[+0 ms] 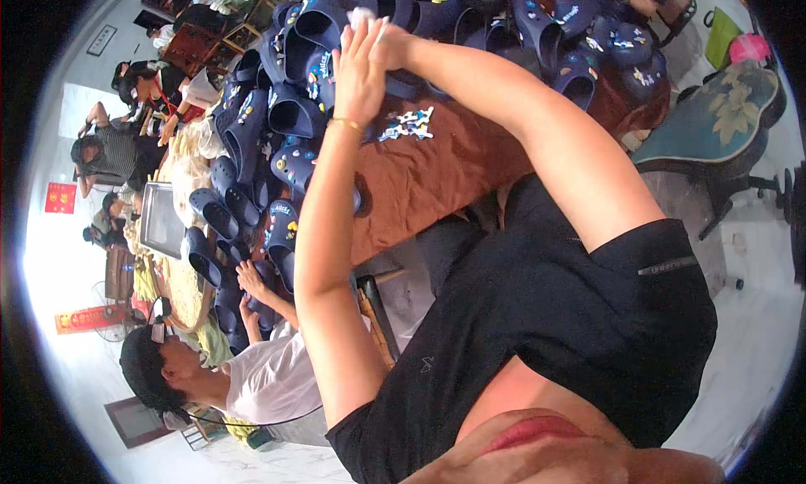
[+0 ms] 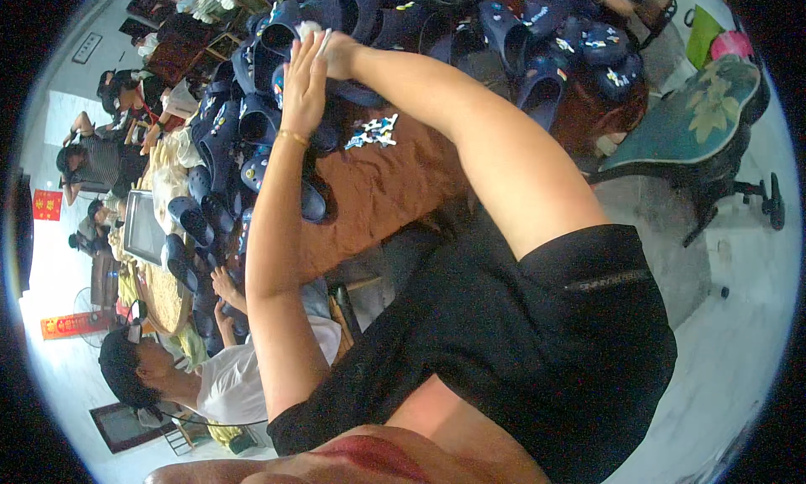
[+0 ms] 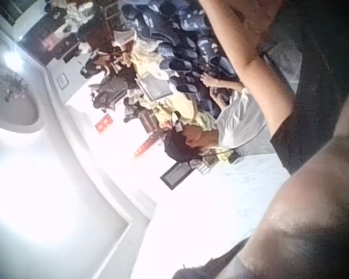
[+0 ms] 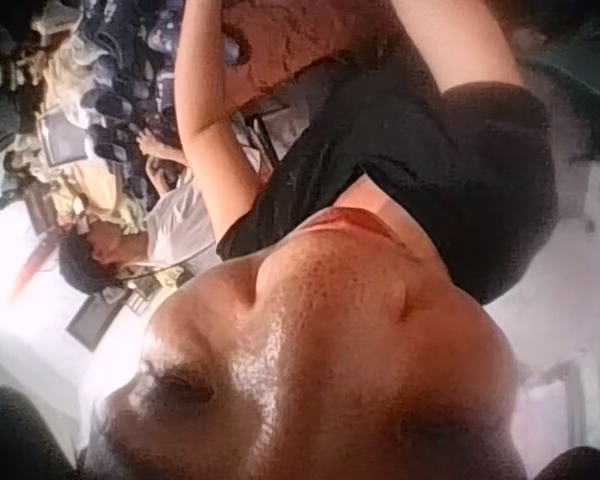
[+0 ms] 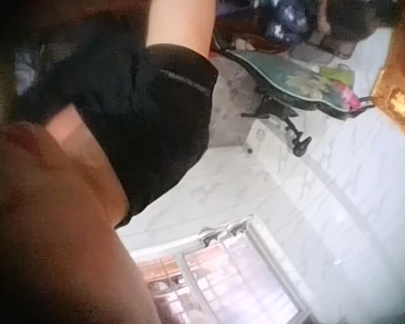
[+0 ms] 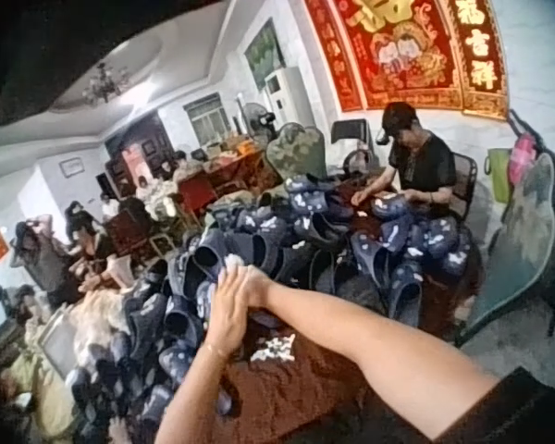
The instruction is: Attaching small decorative charms or pins to the holes of rubber sandals.
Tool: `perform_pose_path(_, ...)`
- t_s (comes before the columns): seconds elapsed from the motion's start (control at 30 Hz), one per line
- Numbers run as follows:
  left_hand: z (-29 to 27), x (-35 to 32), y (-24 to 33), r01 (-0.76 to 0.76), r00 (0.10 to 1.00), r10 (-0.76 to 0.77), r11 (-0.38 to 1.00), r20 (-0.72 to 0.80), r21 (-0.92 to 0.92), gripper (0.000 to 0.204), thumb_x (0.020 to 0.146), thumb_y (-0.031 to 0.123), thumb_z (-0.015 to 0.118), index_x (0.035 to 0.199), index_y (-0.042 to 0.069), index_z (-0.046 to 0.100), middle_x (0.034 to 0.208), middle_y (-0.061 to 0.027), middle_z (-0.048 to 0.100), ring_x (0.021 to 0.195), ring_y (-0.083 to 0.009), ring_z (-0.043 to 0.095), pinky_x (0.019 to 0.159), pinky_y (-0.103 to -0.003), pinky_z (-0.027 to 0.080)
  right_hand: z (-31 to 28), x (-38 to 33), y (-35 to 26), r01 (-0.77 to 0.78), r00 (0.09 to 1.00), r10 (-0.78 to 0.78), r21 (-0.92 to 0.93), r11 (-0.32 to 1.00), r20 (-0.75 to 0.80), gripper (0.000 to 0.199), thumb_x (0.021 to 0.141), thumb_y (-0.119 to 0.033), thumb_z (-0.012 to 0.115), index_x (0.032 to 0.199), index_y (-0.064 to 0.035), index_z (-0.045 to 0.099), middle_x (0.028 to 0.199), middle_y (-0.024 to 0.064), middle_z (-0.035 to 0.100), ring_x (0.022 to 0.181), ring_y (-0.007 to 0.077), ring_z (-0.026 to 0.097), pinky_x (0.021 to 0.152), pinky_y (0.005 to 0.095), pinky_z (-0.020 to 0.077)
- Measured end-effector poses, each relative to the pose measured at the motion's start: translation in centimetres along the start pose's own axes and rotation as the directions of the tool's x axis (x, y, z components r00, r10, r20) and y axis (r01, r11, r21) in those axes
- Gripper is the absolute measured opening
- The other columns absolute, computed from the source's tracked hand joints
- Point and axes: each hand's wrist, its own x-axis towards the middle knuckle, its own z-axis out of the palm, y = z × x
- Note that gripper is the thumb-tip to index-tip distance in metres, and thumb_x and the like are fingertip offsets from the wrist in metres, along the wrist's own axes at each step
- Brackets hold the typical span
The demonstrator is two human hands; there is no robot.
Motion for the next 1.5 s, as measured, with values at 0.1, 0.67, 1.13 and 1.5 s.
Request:
perform_pose_path(0.1,3.1,-0.7,-1.8,0.043,0.999,-0.044,0.938,0.005,-0.343,0.042,0.091,0.035,0.026,0.121,0.016,0.047,0.131,-0.0125,0.036,0.126,-0.0274,0.026,0.103,-0.042,0.012,-0.4,1.8,-1.1,0.070,0.972,0.066,-0.543,0.837,0.227,0.029,0.076,-0.025,0.047,0.099,-0.0091,0.054,0.101,0.0107,0.055,0.095,0.0293,0.051,0.081,0.0417,0.0388)
perform_pose_path(0.67,-0.6,-3.9,24.4,-0.014,0.789,0.598,0.250,0.143,-0.968,0.026,0.087,0.021,0.039,0.088,0.002,0.057,0.079,-0.0139,0.059,0.071,-0.0296,0.057,0.064,-0.037,0.045,1.0,-6.1,3.2,0.095,0.818,0.282,-0.603,0.792,0.501,0.018,0.071,-0.016,0.049,0.075,-0.0096,0.066,0.079,0.0085,0.065,0.076,0.0251,0.062,0.061,0.0373,0.0484)
perform_pose_path(1.13,6.9,-1.7,18.0,0.041,0.938,0.244,0.625,0.245,-0.780,0.029,0.075,0.010,0.061,0.101,0.000,0.056,0.112,-0.0109,0.050,0.092,-0.0191,0.055,0.079,-0.027,0.044,2.6,4.6,15.0,-0.358,0.745,0.541,-0.451,0.818,0.390,0.019,0.071,-0.016,0.048,0.076,-0.0089,0.065,0.081,0.0108,0.064,0.077,0.0272,0.062,0.062,0.0388,0.0484)
perform_pose_path(1.5,7.8,-2.6,14.0,-0.198,0.977,0.109,0.791,-0.185,-0.579,0.028,0.070,-0.012,0.044,0.090,0.002,0.057,0.120,-0.0164,0.041,0.108,-0.0288,0.045,0.084,-0.035,0.044,2.4,-9.3,0.0,-0.463,0.772,0.509,-0.213,0.861,0.380,0.020,0.071,-0.017,0.047,0.077,-0.0084,0.065,0.082,0.0125,0.063,0.078,0.0289,0.061,0.063,0.0399,0.0484)
